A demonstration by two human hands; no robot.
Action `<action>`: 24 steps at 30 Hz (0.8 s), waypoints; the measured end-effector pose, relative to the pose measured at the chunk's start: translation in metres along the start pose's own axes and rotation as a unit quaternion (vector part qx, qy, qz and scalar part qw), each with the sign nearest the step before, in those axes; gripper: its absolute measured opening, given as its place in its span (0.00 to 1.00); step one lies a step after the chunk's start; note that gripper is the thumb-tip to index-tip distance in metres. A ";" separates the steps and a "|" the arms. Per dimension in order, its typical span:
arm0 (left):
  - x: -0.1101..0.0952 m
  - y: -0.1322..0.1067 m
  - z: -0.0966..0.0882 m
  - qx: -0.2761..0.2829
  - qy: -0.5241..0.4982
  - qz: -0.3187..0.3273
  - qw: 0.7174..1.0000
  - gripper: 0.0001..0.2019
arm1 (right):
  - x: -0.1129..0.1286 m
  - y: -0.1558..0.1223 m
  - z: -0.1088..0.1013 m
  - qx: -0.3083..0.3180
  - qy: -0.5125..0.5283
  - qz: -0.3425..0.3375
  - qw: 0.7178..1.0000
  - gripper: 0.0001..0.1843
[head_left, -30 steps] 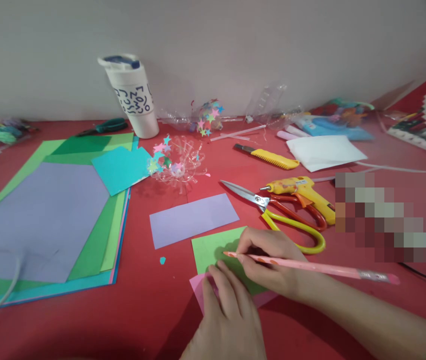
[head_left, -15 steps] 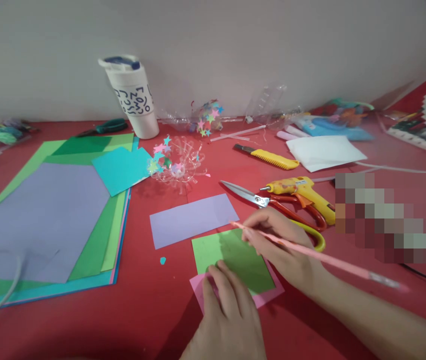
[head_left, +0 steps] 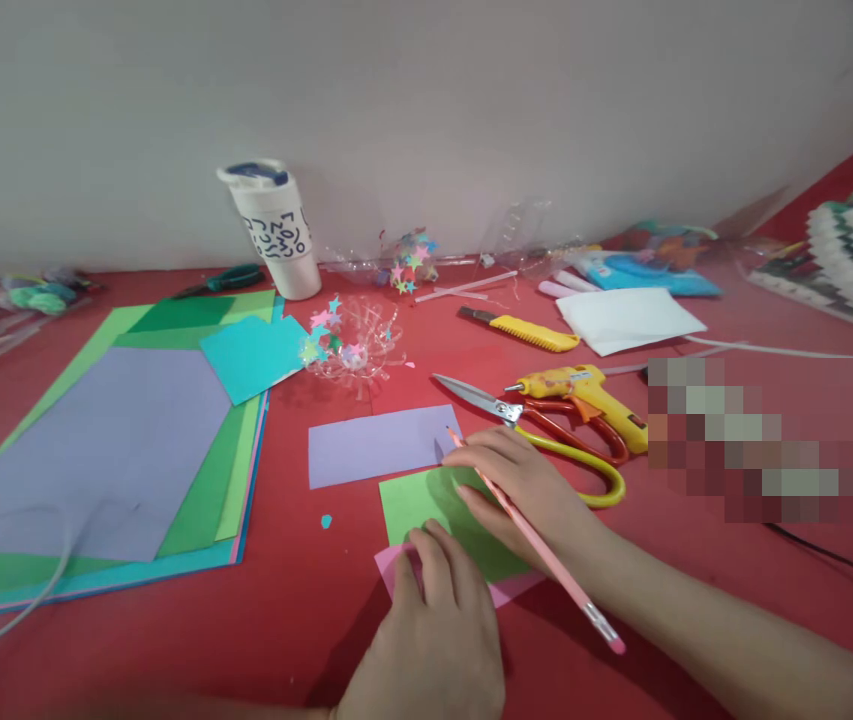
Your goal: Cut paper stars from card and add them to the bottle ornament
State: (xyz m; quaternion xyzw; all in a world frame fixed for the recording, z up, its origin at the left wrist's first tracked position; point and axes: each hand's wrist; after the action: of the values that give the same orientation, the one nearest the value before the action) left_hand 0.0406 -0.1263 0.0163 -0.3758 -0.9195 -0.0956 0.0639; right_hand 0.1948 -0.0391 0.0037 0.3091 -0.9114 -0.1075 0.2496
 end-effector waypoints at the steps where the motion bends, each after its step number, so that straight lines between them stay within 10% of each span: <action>1: 0.000 0.000 0.000 0.003 -0.006 -0.002 1.000 0.19 | 0.000 0.000 0.001 -0.005 0.004 0.003 1.000 0.14; 11: 0.003 0.000 0.005 -0.009 -0.028 -0.018 0.999 0.17 | -0.002 -0.003 0.002 -0.059 0.041 0.045 0.996 0.17; 18: 0.047 0.031 -0.006 -0.066 -0.175 -0.091 0.978 0.15 | -0.008 -0.010 -0.017 -0.084 0.117 0.117 0.983 0.13; 21: 0.069 0.042 0.004 -0.148 -0.326 -0.191 0.914 0.24 | -0.009 -0.012 -0.022 -0.085 0.140 0.146 0.976 0.15; 24: 0.077 0.046 0.016 -0.147 -0.521 -0.293 0.788 0.25 | -0.009 -0.012 -0.024 -0.103 0.162 0.153 0.969 0.16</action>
State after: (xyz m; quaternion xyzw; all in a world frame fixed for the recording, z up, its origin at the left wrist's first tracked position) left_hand 0.0177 -0.0381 0.0216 -0.0863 -0.8540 -0.0331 -0.5120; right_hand 0.2195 -0.0437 0.0162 0.1524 -0.8792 -0.1097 0.4379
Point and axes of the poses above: each hand's wrist, its own y-axis towards the middle knuckle, its own z-axis out of the palm, x = y × z, and after that the axes turned 13 degrees about -y, right-handed
